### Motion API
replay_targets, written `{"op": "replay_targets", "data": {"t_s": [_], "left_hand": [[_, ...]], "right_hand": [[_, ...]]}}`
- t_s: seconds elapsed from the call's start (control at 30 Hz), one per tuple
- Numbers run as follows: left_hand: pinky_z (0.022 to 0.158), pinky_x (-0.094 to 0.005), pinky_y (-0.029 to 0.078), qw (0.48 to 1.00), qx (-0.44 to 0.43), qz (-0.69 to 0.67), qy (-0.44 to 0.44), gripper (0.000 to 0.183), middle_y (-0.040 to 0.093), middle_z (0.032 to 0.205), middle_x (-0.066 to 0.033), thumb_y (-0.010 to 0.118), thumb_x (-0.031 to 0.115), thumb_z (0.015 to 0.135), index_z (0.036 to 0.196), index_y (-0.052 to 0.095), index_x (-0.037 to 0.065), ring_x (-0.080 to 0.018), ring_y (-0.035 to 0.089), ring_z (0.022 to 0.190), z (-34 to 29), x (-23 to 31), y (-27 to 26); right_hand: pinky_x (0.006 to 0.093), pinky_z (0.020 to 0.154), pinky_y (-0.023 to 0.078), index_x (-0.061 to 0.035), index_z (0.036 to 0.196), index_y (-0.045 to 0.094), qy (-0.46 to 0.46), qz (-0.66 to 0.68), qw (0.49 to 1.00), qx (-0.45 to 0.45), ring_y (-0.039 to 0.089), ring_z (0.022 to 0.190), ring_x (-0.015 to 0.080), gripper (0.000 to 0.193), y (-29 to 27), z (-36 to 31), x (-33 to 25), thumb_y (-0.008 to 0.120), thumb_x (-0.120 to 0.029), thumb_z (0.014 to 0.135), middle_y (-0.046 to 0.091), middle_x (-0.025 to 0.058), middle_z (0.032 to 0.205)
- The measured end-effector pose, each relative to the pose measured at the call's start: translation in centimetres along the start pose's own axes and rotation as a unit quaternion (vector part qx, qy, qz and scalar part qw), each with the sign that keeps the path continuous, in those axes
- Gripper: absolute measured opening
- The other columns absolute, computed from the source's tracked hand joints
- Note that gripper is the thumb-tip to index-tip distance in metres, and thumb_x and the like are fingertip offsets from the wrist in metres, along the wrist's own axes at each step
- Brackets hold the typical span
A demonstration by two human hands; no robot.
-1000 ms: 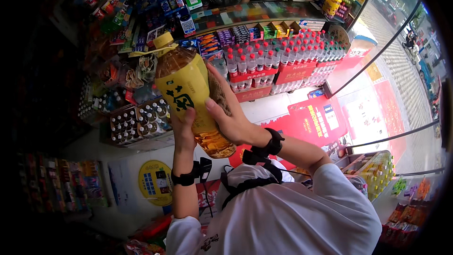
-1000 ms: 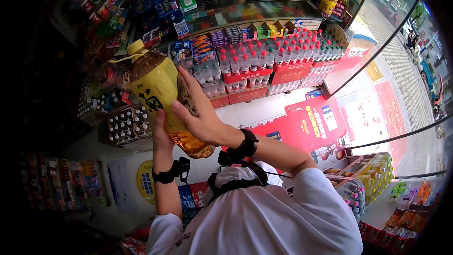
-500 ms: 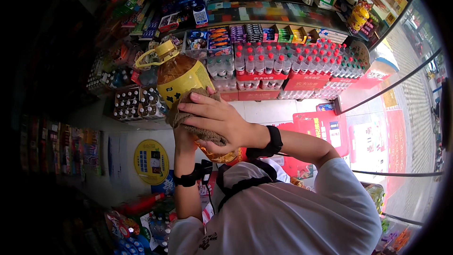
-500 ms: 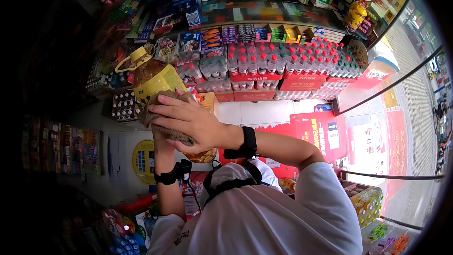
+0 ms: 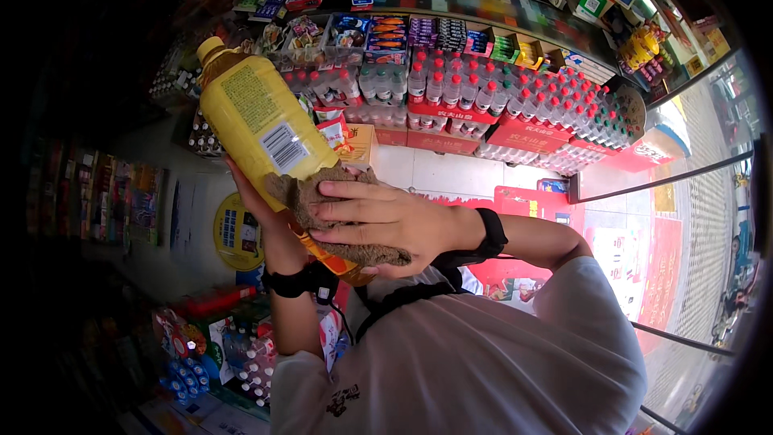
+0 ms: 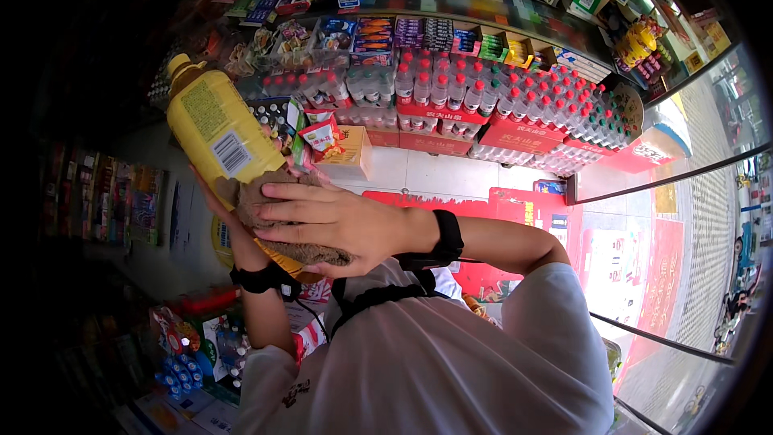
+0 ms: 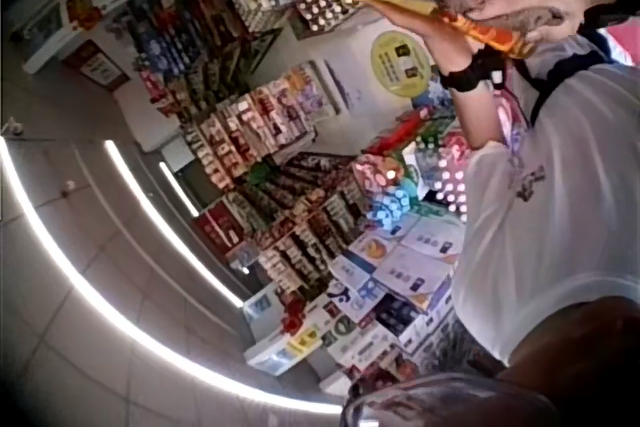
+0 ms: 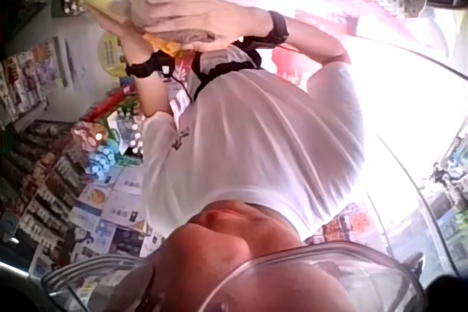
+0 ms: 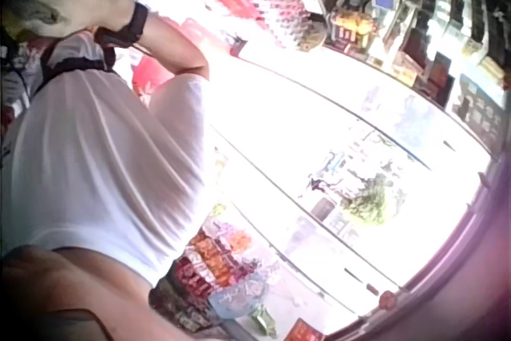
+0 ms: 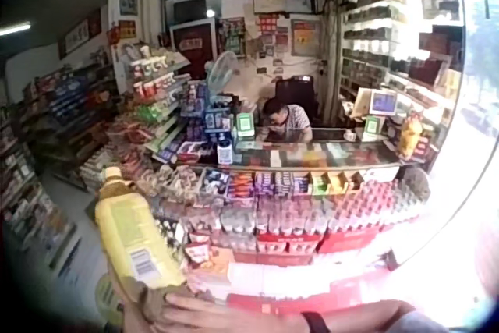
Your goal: The person takes bottled beverages from a refrigerator and wipes them down with a cloth before placing them back in the refrigerator.
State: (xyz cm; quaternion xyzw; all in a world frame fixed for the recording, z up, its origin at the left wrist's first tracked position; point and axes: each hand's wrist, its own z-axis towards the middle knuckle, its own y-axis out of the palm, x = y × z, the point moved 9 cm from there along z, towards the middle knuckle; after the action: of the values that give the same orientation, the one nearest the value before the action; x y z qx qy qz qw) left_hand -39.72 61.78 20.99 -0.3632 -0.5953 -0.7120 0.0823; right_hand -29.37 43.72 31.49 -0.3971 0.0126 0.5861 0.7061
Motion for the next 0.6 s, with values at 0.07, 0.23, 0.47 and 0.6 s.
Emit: {"op": "replay_targets", "data": {"t_s": [0.07, 0.23, 0.47, 0.6], "left_hand": [[0.099, -0.0399, 0.041, 1.0, 0.005, 0.006, -0.005, 0.058, 0.043, 0.134, -0.0112, 0.028, 0.049, 0.098, 0.139, 0.032, 0.008, -0.0251, 0.048, 0.119, -0.2, -0.2, 0.6], [0.097, -0.0395, 0.042, 0.999, 0.001, 0.025, -0.04, 0.056, 0.044, 0.133, -0.0121, 0.03, 0.046, 0.098, 0.138, 0.033, 0.007, -0.0252, 0.049, 0.117, -1.6, -1.5, 1.7], [0.095, -0.0389, 0.044, 0.997, -0.018, 0.008, -0.07, 0.053, 0.046, 0.132, -0.0133, 0.033, 0.042, 0.099, 0.136, 0.034, 0.005, -0.0254, 0.05, 0.115, -2.5, -1.6, 2.0], [0.093, -0.0385, 0.046, 0.997, -0.028, -0.041, -0.064, 0.051, 0.046, 0.131, -0.014, 0.034, 0.04, 0.099, 0.135, 0.035, 0.004, -0.0255, 0.051, 0.114, -1.1, 0.0, -0.1]], "right_hand": [[0.0507, 0.11, 0.022, -0.007, 0.127, 0.054, -0.006, 0.008, 1.0, 0.003, 0.033, 0.134, 0.0353, 0.052, 0.2, -0.4, -0.5, 0.049, -0.038, 0.086, 0.043, 0.0125, 0.139], [0.0463, 0.109, 0.024, -0.0131, 0.12, 0.06, -0.096, -0.061, 0.989, -0.096, 0.039, 0.132, 0.0252, 0.041, 1.8, -0.3, -2.8, 0.045, -0.036, 0.089, 0.05, 0.007, 0.134], [0.0508, 0.112, 0.013, -0.0136, 0.121, 0.061, -0.052, -0.096, 0.994, -0.012, 0.025, 0.139, 0.0324, 0.048, -1.2, 8.2, 2.7, 0.053, -0.032, 0.077, 0.04, 0.0133, 0.142], [0.0483, 0.112, 0.013, -0.0087, 0.135, 0.046, 0.064, 0.06, 0.983, 0.163, 0.018, 0.14, 0.033, 0.054, -2.2, 11.3, 6.5, 0.05, -0.03, 0.086, 0.024, 0.0183, 0.15]]}}
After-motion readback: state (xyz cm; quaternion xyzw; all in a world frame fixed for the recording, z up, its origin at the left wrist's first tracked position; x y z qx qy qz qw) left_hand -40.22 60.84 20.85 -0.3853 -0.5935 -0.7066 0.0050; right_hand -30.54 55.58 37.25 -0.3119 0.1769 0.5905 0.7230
